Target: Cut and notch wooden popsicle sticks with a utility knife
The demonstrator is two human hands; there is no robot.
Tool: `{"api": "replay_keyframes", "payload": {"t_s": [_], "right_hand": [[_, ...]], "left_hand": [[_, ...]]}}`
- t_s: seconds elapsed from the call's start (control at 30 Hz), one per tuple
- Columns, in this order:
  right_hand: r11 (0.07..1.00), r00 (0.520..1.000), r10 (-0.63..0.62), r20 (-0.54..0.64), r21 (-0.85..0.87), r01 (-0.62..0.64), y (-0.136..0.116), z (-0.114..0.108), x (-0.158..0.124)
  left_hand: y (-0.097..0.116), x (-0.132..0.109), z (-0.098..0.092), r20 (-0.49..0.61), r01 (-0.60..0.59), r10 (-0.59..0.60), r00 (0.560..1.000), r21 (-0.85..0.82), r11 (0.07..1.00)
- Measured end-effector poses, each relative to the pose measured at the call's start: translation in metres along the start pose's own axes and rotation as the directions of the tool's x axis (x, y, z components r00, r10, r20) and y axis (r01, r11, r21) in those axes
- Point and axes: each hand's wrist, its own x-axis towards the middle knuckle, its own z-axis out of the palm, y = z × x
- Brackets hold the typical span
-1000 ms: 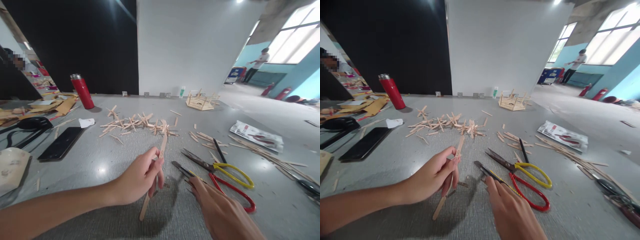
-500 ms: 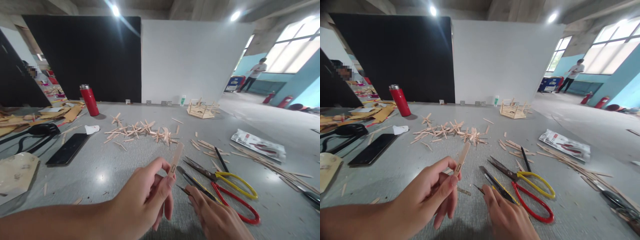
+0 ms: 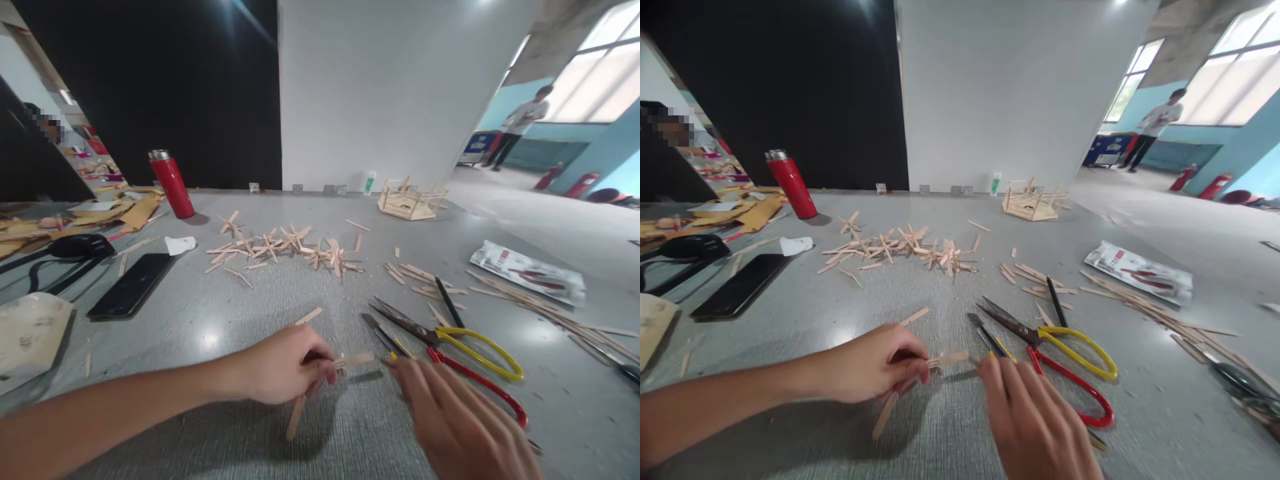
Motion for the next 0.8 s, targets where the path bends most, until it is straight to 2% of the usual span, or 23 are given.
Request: {"api": "replay_keyframes", "payload": {"t_s": [0.1, 0.2, 0.27, 0.53, 0.8], "right_hand": [[0.997, 0.996, 0.04, 0.078, 0.059, -0.045, -0.005, 0.005, 0.0], [0.978, 0.988, -0.069, 0.139, 0.205, 0.039, -0.011, 0.013, -0.004], [0.97, 0.983, -0.086, 0.161, 0.238, 0.046, -0.014, 0.016, -0.006], [0.979, 0.96, -0.038, 0.276, 0.203, -0.02, -0.021, 0.016, -0.005], [0.98, 0.969, -0.01, 0.247, 0.193, -0.039, -0.024, 0.016, 0.005]], "left_hand": [[-0.009, 0.006, -0.007, 0.106, 0.025, -0.024, 0.994, -0.009, 1.0], [-0.012, 0.009, -0.009, 0.164, 0.034, -0.027, 0.986, -0.038, 0.999], [-0.013, 0.01, -0.008, 0.174, 0.031, -0.018, 0.985, -0.07, 0.997], [-0.013, 0.008, 0.004, 0.057, 0.034, -0.029, 0.998, -0.093, 0.995], [-0.013, 0.006, 0.009, 0.028, 0.037, -0.036, 0.999, -0.052, 0.998]]}}
